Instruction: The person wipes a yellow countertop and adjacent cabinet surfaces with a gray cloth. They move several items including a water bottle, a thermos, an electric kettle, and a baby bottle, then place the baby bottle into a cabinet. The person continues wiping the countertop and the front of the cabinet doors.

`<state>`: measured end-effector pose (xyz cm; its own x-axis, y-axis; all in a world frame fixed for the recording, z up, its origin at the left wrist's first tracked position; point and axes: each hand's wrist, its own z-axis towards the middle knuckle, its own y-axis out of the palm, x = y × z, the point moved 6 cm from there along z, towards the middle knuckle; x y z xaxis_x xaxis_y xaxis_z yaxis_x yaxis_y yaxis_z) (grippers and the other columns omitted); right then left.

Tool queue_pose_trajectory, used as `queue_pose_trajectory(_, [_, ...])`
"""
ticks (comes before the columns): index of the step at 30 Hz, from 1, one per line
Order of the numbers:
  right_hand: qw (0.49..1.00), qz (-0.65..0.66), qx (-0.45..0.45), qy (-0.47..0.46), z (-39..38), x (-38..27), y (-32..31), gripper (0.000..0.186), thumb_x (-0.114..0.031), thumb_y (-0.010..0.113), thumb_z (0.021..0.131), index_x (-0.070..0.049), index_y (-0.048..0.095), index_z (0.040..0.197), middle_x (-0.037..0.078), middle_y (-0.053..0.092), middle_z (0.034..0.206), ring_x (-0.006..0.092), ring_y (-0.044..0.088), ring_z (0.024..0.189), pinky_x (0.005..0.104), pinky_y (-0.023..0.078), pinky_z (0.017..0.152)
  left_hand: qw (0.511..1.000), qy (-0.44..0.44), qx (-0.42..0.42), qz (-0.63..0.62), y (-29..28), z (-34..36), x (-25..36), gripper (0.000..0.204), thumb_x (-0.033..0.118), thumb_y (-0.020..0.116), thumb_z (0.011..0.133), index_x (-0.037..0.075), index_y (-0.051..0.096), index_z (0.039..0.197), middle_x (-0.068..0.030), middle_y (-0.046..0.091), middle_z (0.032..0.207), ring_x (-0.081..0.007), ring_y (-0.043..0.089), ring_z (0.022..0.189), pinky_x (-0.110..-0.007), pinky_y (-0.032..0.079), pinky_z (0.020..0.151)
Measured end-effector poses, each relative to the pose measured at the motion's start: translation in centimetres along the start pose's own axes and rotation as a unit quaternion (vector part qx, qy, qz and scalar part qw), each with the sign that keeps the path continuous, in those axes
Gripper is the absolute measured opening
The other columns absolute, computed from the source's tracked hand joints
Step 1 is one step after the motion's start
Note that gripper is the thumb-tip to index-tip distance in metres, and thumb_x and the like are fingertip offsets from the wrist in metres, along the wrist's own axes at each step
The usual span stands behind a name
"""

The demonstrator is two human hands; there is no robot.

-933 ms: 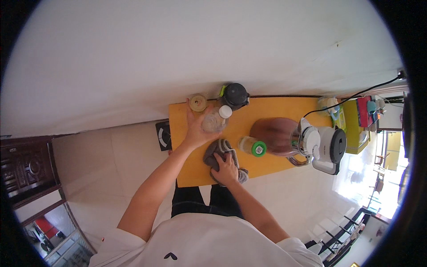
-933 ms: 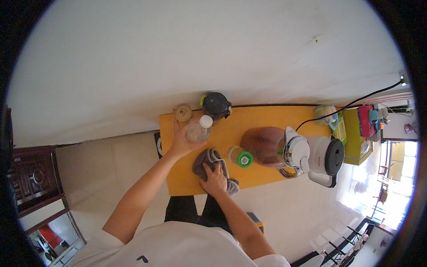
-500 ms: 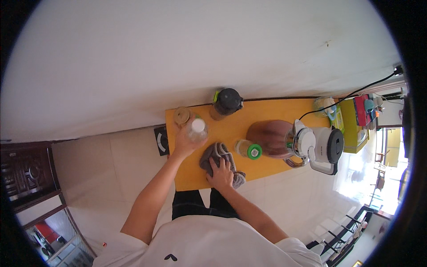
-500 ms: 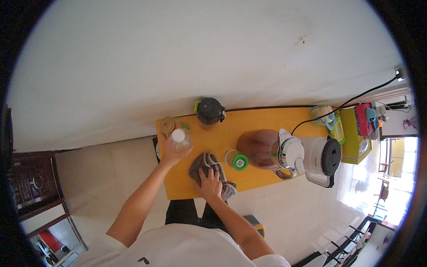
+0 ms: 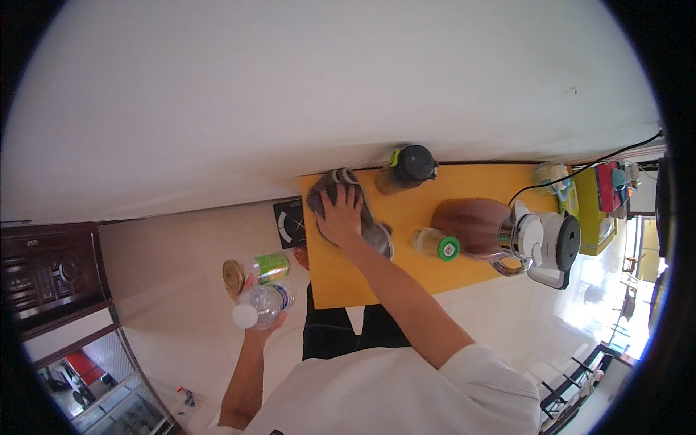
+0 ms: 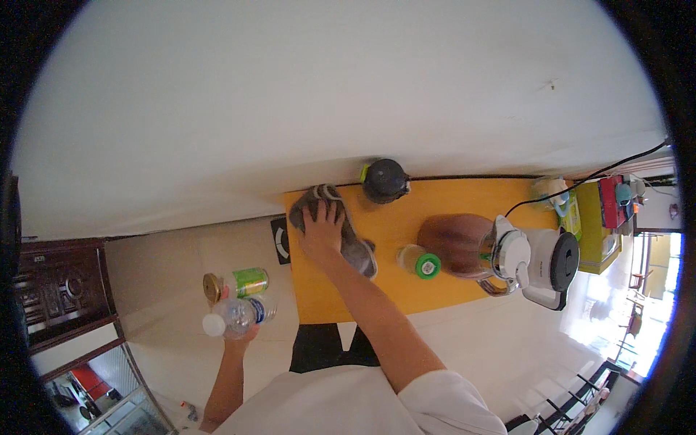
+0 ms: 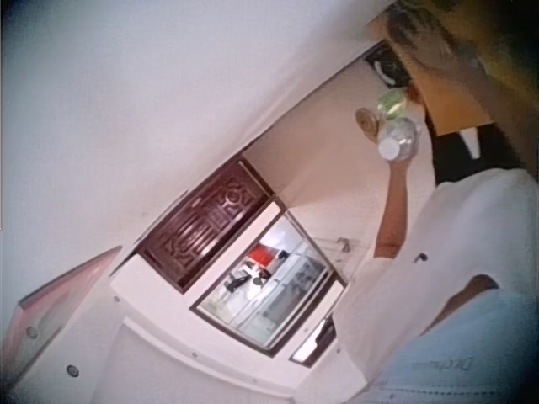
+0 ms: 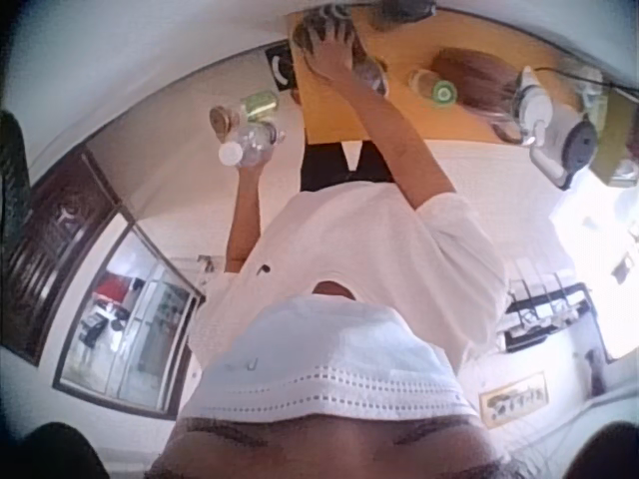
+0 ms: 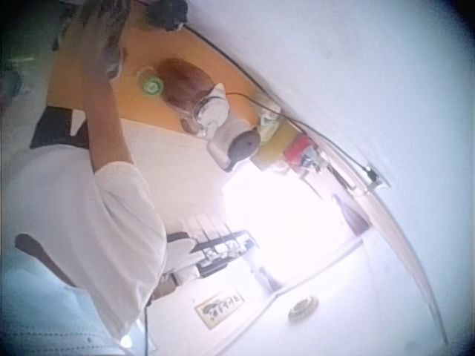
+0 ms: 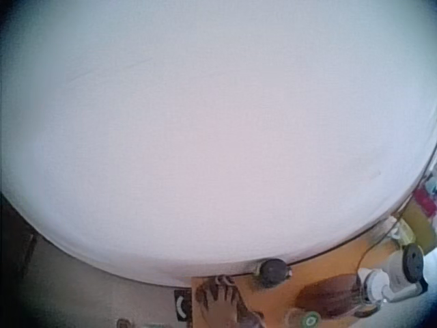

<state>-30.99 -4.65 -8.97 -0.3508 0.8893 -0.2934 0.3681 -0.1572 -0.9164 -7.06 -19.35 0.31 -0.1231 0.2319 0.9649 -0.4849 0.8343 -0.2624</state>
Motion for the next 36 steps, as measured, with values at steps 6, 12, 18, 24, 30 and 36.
queue_pose_trajectory(6, [0.994, -0.06, -0.064, -0.07, 0.0, -4.0, 1.4, 0.062, -0.044, 0.05, 0.085, -0.018, 0.035, 0.14, 0.018, 0.025, 0.144, 0.0442, 0.019, 0.132, 0.068, 0.014, 0.102, 0.995, -0.079, 0.04, -0.039, -2.4, -2.8, -1.2, 0.102, 0.035, 0.085, 0.056, -0.001, 0.032, 0.136, -0.0112, 0.044, 0.127, -0.0232, 0.049, 0.112, -0.036, 0.043, 0.095])
queue_pose_trajectory(12, [0.965, -0.093, -0.108, -0.221, -12.9, -6.2, 4.9, 0.063, -0.042, 0.055, 0.081, -0.019, 0.038, 0.138, 0.015, 0.028, 0.144, 0.0437, 0.02, 0.133, 0.0694, 0.009, 0.102, 0.986, 0.1, 0.018, 0.136, 0.8, 1.2, 0.5, 0.097, 0.021, 0.085, 0.055, -0.001, 0.035, 0.135, -0.0114, 0.05, 0.121, -0.0205, 0.052, 0.108, -0.034, 0.044, 0.093])
queue_pose_trajectory(18, [0.957, -0.027, -0.128, -0.258, -19.6, -0.9, 4.7, 0.055, -0.035, 0.057, 0.081, -0.022, 0.045, 0.133, 0.012, 0.035, 0.141, 0.0384, 0.026, 0.132, 0.0636, 0.01, 0.106, 0.988, -0.009, 0.023, -0.156, 8.6, 7.3, 1.2, 0.093, 0.01, 0.083, 0.055, -0.001, 0.036, 0.134, -0.011, 0.051, 0.116, -0.0207, 0.054, 0.103, -0.035, 0.045, 0.091])
queue_pose_trajectory(24, [0.985, -0.045, -0.09, -0.137, -21.4, 11.6, 0.8, 0.059, -0.034, 0.065, 0.075, -0.025, 0.048, 0.13, 0.011, 0.039, 0.136, 0.037, 0.027, 0.131, 0.0592, 0.013, 0.108, 0.996, 0.037, -0.028, -0.079, 14.7, 11.8, -2.3, 0.079, 0.019, 0.083, 0.058, 0.004, 0.048, 0.126, -0.0153, 0.04, 0.128, -0.0283, 0.036, 0.122, -0.042, 0.032, 0.102])
queue_pose_trajectory(30, [0.993, -0.056, -0.054, -0.093, -23.4, 18.1, -0.9, 0.063, -0.037, 0.071, 0.07, -0.028, 0.049, 0.128, 0.01, 0.039, 0.135, 0.0351, 0.03, 0.129, 0.0571, 0.017, 0.109, 0.988, 0.132, -0.075, 0.038, 19.9, 13.9, 1.0, 0.072, 0.026, 0.085, 0.058, 0.008, 0.054, 0.12, -0.0178, 0.031, 0.13, -0.0338, 0.031, 0.124, -0.044, 0.029, 0.104])
queue_pose_trajectory(36, [0.995, -0.033, -0.015, -0.097, -23.3, 18.1, -0.8, 0.063, -0.036, 0.072, 0.068, -0.029, 0.05, 0.127, 0.009, 0.041, 0.132, 0.0361, 0.035, 0.125, 0.0576, 0.02, 0.108, 0.989, 0.141, -0.05, 0.018, 20.9, 15.1, -0.6, 0.074, 0.028, 0.085, 0.058, 0.006, 0.051, 0.12, -0.0172, 0.028, 0.13, -0.0347, 0.031, 0.123, -0.042, 0.029, 0.104])
